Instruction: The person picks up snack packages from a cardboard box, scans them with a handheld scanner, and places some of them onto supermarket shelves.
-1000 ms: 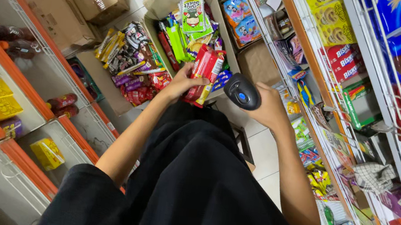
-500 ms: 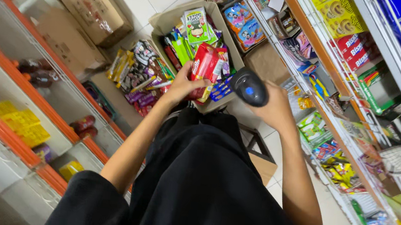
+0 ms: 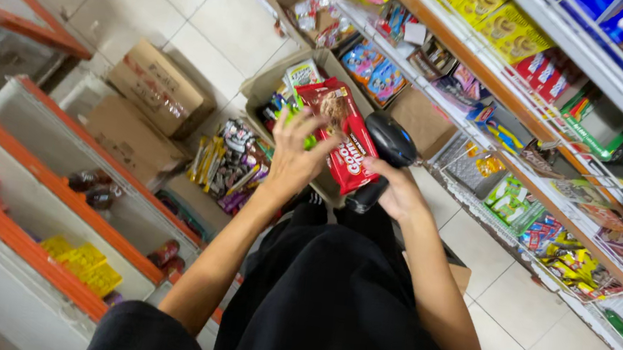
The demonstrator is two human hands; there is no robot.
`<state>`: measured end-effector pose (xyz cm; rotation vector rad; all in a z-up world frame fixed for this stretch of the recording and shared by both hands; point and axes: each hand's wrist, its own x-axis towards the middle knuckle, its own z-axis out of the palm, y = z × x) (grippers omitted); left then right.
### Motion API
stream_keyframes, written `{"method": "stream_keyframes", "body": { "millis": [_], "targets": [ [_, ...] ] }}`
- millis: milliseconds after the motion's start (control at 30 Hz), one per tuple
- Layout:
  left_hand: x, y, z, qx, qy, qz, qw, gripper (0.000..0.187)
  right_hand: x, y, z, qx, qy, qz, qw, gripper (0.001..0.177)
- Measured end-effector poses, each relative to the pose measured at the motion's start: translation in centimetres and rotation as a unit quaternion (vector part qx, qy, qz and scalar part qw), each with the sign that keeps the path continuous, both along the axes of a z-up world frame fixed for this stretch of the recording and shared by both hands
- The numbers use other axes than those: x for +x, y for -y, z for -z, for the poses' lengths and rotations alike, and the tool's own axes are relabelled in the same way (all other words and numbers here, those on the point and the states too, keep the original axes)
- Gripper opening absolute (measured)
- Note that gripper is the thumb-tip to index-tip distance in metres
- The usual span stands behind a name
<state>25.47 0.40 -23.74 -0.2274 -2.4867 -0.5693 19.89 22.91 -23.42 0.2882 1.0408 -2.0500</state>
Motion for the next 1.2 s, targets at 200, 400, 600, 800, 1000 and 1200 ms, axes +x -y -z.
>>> {"method": "stream_keyframes", "body": {
  "millis": [200, 400, 600, 800, 1000, 1200],
  "targets": [
    [-4.7, 2.2, -1.7, 0.652, 0.097, -0.055, 0.75, 0.072, -3.2, 1.1, -2.8, 0.03, -0.119, 0.06, 0.991, 0.062],
    [-7.2, 6.4, -6.1, 0.747, 0.365, 0.127, 0.541, 0.065, -10.4, -1.8, -2.8, 0.093, -0.092, -0.141, 0.981, 0.062],
    [-10.4, 6.2, -9.0, 0.773, 0.321, 0.104, 0.537, 0.056, -16.1, -1.3, -4.0, -0.015, -0.014, -0.017, 1.0, 0.062],
    [-18.3, 6.5, -14.0, 0.837, 0.066, 0.103, 0.534, 0.048, -18.8, 1.3, -8.9, -0.052, -0.051, 0.044, 0.996, 0.04],
    [-31.1, 7.1, -17.9, 0.821, -0.102, 0.146, 0.542, 0.047, -21.1, 5.2, -12.3, -0.028, -0.119, 0.034, 0.992, 0.039],
    [-39.7, 6.7, -21.2, 0.778, -0.157, 0.127, 0.595, 0.052, -23.1, 7.2, -12.8, -0.046, -0.126, 0.03, 0.991, 0.038]
  ]
}}
